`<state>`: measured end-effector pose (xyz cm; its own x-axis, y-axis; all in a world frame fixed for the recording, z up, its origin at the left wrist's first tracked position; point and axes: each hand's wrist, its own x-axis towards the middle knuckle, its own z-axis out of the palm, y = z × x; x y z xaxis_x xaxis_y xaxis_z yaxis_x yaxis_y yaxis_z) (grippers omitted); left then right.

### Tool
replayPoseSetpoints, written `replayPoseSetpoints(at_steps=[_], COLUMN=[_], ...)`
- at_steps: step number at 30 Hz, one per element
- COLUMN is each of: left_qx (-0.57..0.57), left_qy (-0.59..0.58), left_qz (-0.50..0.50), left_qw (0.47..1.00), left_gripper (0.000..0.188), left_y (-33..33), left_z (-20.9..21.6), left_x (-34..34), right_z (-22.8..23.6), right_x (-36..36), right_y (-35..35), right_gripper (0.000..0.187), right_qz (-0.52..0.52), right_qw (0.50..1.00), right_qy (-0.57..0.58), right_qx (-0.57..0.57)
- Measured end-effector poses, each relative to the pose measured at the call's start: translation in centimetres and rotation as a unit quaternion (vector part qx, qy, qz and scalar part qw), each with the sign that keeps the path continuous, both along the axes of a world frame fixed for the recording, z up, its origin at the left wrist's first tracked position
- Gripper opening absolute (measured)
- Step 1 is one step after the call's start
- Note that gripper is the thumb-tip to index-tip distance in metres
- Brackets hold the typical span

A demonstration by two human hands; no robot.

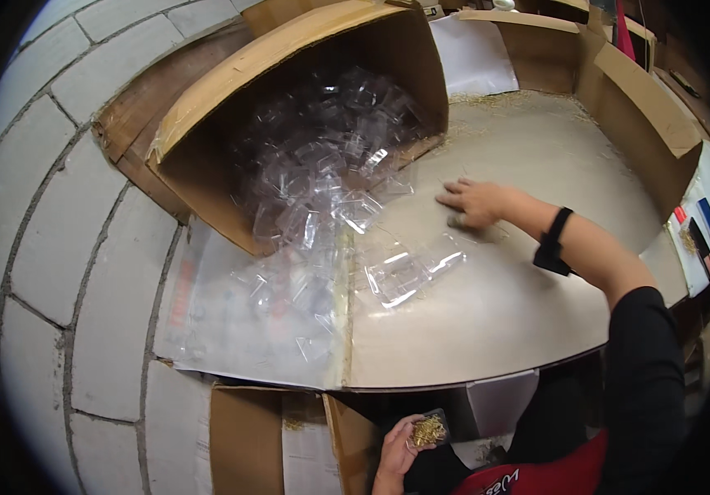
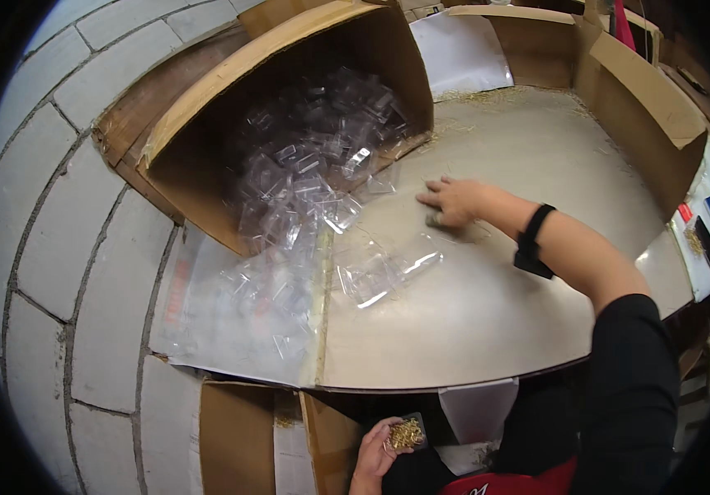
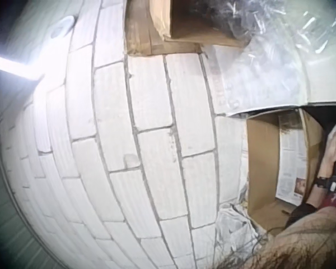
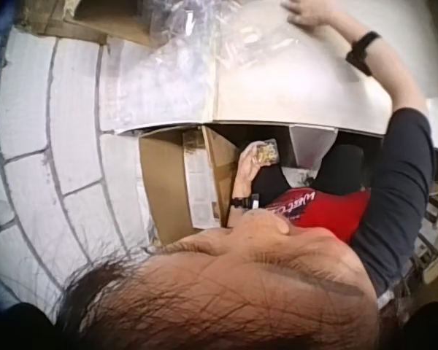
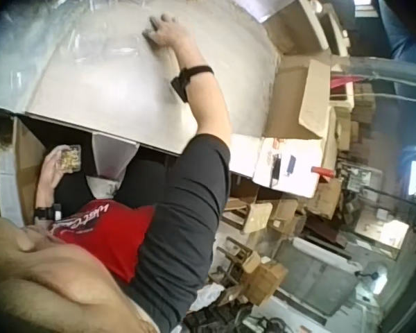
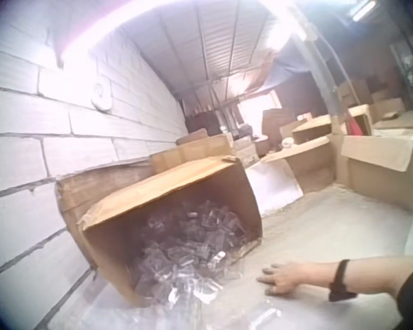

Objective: The person sits at a table and repeatedly scoops small yellow items from a pile on the surface into small clear plastic containers. They then place the filled containers into a cardboard box.

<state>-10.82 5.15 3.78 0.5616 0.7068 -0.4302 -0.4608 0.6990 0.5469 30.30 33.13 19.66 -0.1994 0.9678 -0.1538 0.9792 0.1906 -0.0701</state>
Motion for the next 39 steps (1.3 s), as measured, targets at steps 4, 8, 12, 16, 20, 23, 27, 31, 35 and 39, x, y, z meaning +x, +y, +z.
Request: replayPoseSetpoints(at_steps=[4,8,12,16,20,23,27,31,35,39], left_qx=[0.022,0.034,0.07,0.041,0.026,0.014,-0.032,-0.002,-0.006,-0.038], left_qy=[-0.002,0.027,0.158,0.157,0.157,0.163,0.143,0.089,0.108,0.088], left_qz=[0.0,-0.019,-0.039,-0.118,-0.13,-0.117,-0.056,-0.063,-0.117,-0.165], left_qw=[1.0,0.999,0.984,0.98,0.979,0.98,0.988,0.994,0.987,0.982], left_gripper=[0.033,0.031,0.033,0.035,0.035,0.037,0.035,0.034,0.038,0.039], left_y=[0.0,-0.1,-1.2,-3.1,-4.3,-5.0,-5.7,-6.3,-6.7,-7.4], left_z=[0.1,0.4,1.1,-0.2,-0.3,-1.4,-1.4,-1.7,-1.5,-2.0], left_x=[0.2,1.3,3.4,6.4,9.9,11.7,12.1,12.0,11.0,8.8], right_z=[0.0,-1.3,1.6,-1.8,-2.4,-4.4,-3.0,-1.5,-2.2,-3.2], right_x=[-1.0,-2.6,-4.2,-3.5,-9.2,-12.4,-15.5,-14.5,-11.4,-10.5], right_y=[-12.0,-21.2,-25.8,-27.2,-25.1,-25.6,-31.2,-37.9,-40.8,-42.7], right_gripper=[0.058,0.053,0.044,0.045,0.048,0.046,0.041,0.038,0.029,0.021], right_qz=[0.011,-0.015,-0.086,-0.246,-0.132,-0.086,-0.081,-0.059,-0.102,-0.158], right_qw=[0.999,0.994,0.925,0.875,0.947,0.938,0.925,0.927,0.908,0.882], right_qy=[0.021,0.077,0.367,0.385,0.198,0.164,0.211,0.292,0.373,0.44], right_qx=[0.027,0.08,0.039,0.161,0.215,0.293,0.306,0.229,0.162,0.061])
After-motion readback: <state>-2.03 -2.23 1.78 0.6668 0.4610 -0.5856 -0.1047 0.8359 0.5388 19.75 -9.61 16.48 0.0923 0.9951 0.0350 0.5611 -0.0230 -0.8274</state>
